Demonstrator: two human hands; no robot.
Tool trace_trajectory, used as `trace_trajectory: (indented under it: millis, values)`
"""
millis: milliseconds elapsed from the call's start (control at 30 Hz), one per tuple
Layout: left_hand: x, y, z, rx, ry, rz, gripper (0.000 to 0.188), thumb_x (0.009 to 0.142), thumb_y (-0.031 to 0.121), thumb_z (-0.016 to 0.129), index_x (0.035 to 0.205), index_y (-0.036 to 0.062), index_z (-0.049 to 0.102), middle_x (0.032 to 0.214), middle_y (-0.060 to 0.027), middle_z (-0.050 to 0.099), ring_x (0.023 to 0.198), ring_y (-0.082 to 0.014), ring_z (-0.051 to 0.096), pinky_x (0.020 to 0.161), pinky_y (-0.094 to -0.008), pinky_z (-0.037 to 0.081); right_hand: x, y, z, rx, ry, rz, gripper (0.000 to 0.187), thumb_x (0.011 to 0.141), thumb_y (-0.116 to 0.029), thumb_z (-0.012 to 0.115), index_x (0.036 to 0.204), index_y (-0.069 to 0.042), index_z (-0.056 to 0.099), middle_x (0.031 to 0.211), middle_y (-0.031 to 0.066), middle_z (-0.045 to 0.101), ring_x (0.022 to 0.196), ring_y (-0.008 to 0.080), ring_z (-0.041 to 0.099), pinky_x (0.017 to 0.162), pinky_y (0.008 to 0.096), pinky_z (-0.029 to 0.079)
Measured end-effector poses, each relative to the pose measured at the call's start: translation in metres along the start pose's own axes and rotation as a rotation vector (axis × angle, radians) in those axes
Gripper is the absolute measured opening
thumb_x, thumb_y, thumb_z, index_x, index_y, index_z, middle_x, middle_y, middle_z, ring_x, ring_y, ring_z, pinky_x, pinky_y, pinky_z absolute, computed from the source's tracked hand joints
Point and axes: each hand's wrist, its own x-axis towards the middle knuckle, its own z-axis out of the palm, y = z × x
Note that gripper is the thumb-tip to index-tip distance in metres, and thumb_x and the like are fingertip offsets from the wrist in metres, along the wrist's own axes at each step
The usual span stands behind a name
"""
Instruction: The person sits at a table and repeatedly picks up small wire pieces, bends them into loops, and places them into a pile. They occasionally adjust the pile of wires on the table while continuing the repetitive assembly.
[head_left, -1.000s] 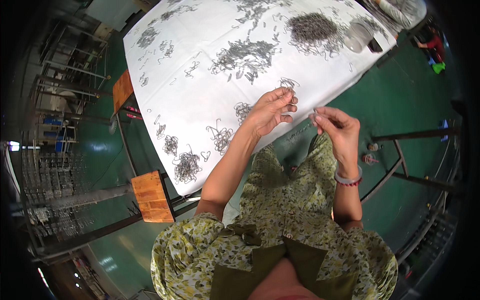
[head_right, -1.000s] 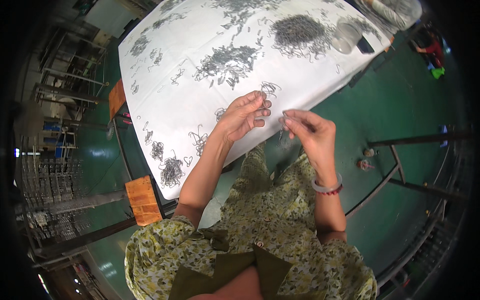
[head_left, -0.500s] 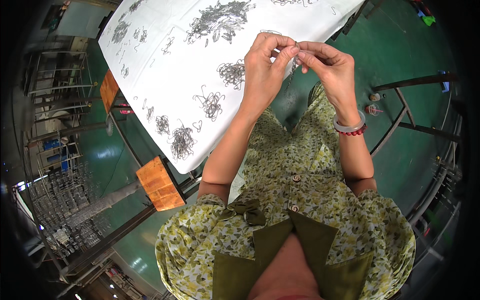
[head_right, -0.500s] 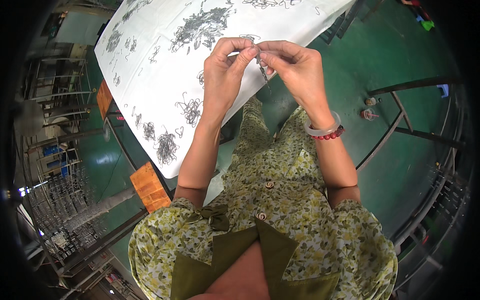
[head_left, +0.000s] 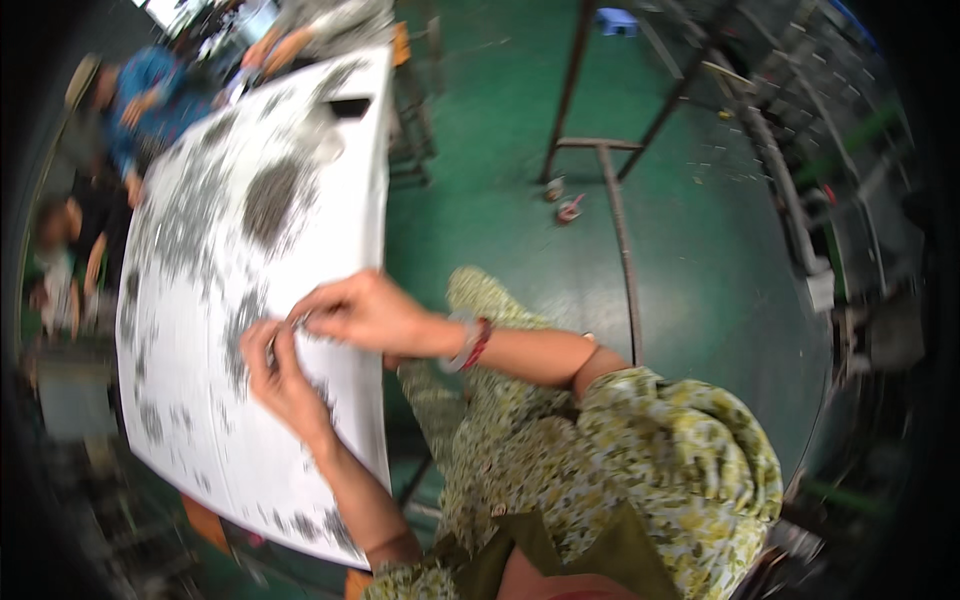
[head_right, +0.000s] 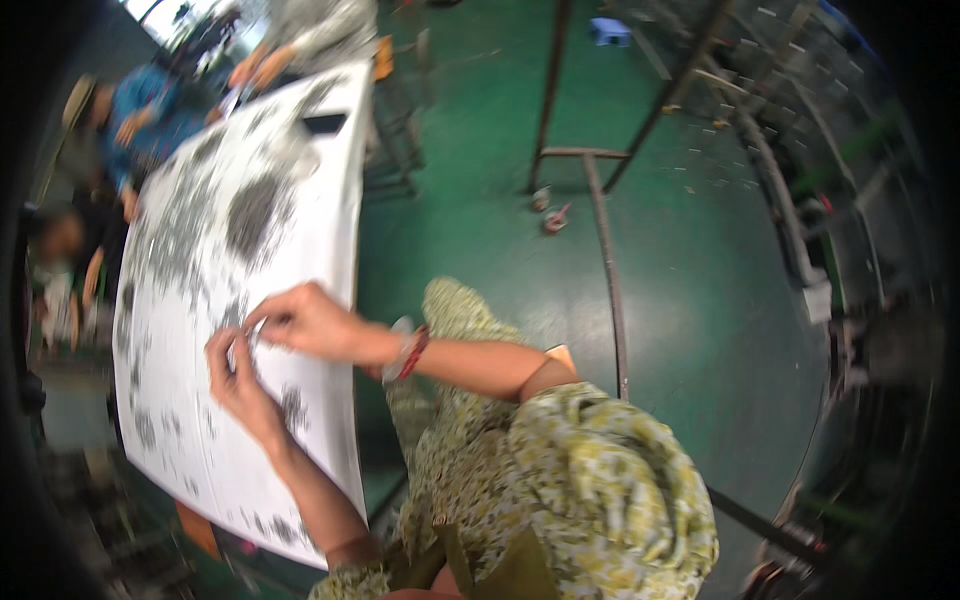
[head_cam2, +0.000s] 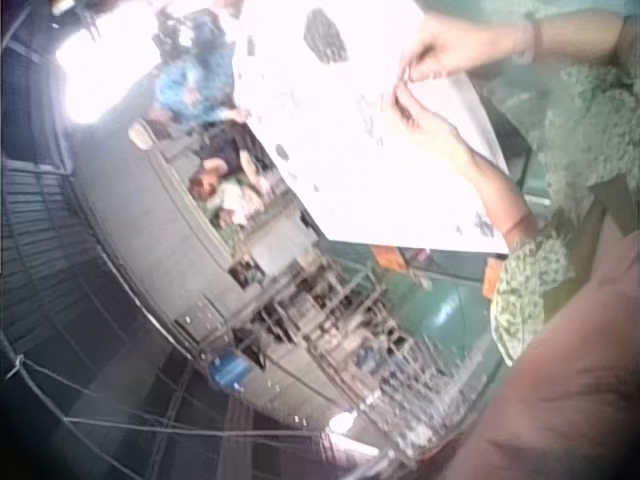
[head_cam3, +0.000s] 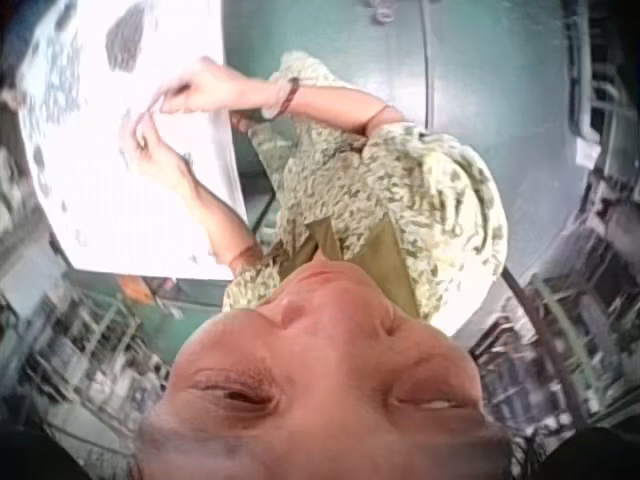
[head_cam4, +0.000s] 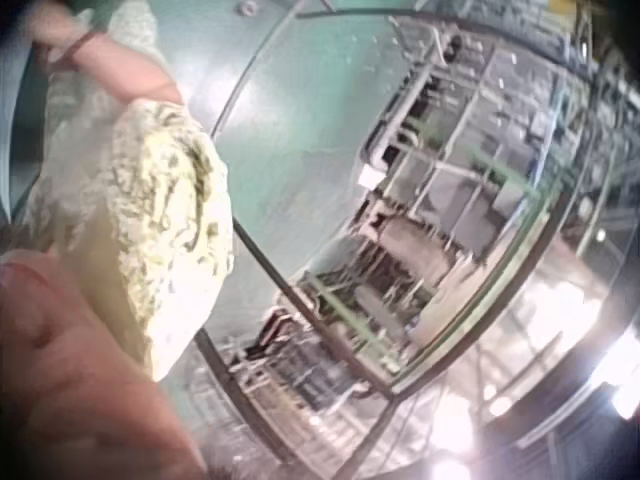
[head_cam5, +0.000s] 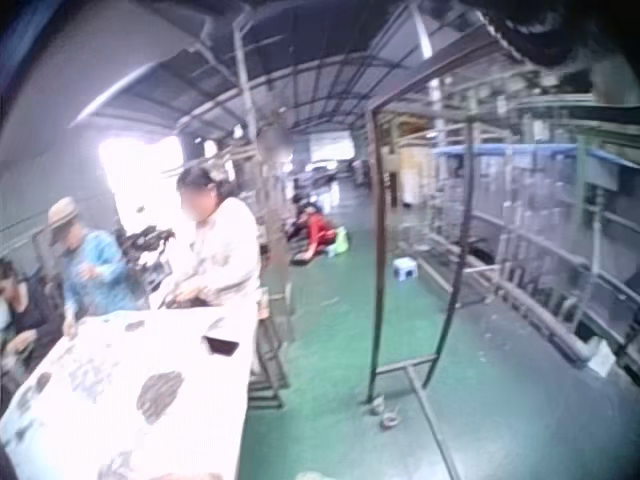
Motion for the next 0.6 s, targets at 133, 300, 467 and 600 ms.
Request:
trace_trajectory:
  millis: [133, 300, 467, 600]
  values:
    - [0.030, 0.040, -0.006, -0.308, -0.137, 0.048, 0.001, 0.086, -0.001, 0.058, 0.086, 0.0005, 0.058, 0.093, -0.0040, 0.055, 0.089, -0.0146, 0.049, 0.084, -0.0272, 0.039, 0.018, -0.039, -0.023, 0.010, -0.005, -0.217, 0.018, 0.077, -0.005, 0.068, 0.095, -0.002, 0.070, 0.088, 0.0106, 0.070, 0.081, 0.0194, 0.066, 0.073, 0.0309, 0.051]
    - [0.065, 0.099, -0.024, -0.599, -0.381, 0.112, 0.009, 0.088, 0.007, 0.061, 0.093, 0.0002, 0.060, 0.106, -0.0088, 0.057, 0.106, -0.0182, 0.048, 0.096, -0.0327, 0.035, 0.038, -0.101, -0.056, 0.065, -0.089, -0.526, 0.015, 0.081, -0.006, 0.068, 0.096, -0.005, 0.069, 0.095, 0.0042, 0.067, 0.089, 0.0127, 0.060, 0.077, 0.0272, 0.049]
    - [0.087, 0.156, -0.002, -0.756, -0.453, 0.175, 0.012, 0.091, 0.010, 0.059, 0.099, 0.0004, 0.061, 0.108, -0.0065, 0.058, 0.099, -0.0135, 0.055, 0.087, -0.0275, 0.045, 0.047, -0.159, -0.083, 0.263, -0.142, -0.522, 0.022, 0.079, 0.001, 0.069, 0.101, 0.003, 0.065, 0.096, 0.0068, 0.066, 0.084, 0.0104, 0.060, 0.072, 0.0233, 0.050]
    - [0.089, 0.197, 0.027, -0.858, -0.497, 0.207, 0.020, 0.090, 0.015, 0.061, 0.105, 0.0019, 0.062, 0.106, -0.0052, 0.060, 0.098, -0.0119, 0.056, 0.085, -0.0304, 0.048, 0.039, -0.194, -0.106, 0.202, -0.047, -0.546, 0.016, 0.079, 0.008, 0.066, 0.094, 0.006, 0.066, 0.099, 0.0107, 0.066, 0.087, 0.0141, 0.063, 0.077, 0.0241, 0.053]
